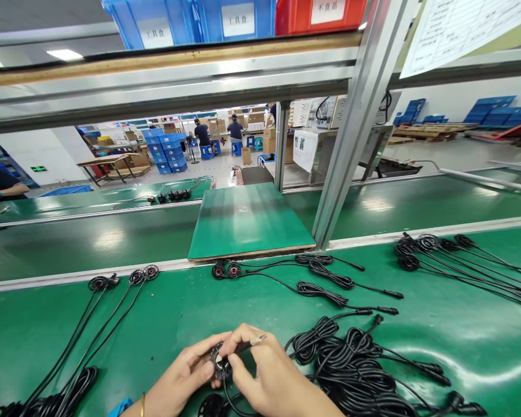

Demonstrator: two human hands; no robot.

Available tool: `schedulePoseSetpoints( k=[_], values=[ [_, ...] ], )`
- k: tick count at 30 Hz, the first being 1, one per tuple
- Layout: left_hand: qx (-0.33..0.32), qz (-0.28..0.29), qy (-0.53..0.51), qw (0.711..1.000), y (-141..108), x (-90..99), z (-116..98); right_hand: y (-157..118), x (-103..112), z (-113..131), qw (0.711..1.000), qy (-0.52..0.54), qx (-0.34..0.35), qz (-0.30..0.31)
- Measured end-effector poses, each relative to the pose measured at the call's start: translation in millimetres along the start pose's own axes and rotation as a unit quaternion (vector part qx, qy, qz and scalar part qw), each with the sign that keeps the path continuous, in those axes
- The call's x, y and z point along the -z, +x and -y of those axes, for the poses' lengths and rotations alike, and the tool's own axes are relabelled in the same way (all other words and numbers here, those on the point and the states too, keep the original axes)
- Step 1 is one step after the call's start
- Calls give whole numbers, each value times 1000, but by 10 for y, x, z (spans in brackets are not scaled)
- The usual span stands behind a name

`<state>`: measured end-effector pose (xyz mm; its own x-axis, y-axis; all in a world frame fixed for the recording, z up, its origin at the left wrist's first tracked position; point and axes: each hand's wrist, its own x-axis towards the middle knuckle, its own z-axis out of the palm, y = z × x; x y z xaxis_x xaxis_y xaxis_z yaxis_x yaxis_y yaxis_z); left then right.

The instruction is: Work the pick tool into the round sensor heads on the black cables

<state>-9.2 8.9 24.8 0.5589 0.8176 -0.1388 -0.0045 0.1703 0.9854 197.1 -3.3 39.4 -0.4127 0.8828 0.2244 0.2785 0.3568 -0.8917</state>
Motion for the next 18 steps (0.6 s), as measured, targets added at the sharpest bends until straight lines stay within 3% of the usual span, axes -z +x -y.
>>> schedulePoseSetpoints(
  k=[8,13,18],
  values=[
    [-21,13,3,1000,13,-56,-108,26,-122,65,991,-115,-34,-60],
    [28,-37,-69,997,35,-52,-13,28,-211,-44,996,20,-25,-80],
    [21,-51,-112,992,48,20,181,25,-17,45,984,123,-27,-124]
  ],
)
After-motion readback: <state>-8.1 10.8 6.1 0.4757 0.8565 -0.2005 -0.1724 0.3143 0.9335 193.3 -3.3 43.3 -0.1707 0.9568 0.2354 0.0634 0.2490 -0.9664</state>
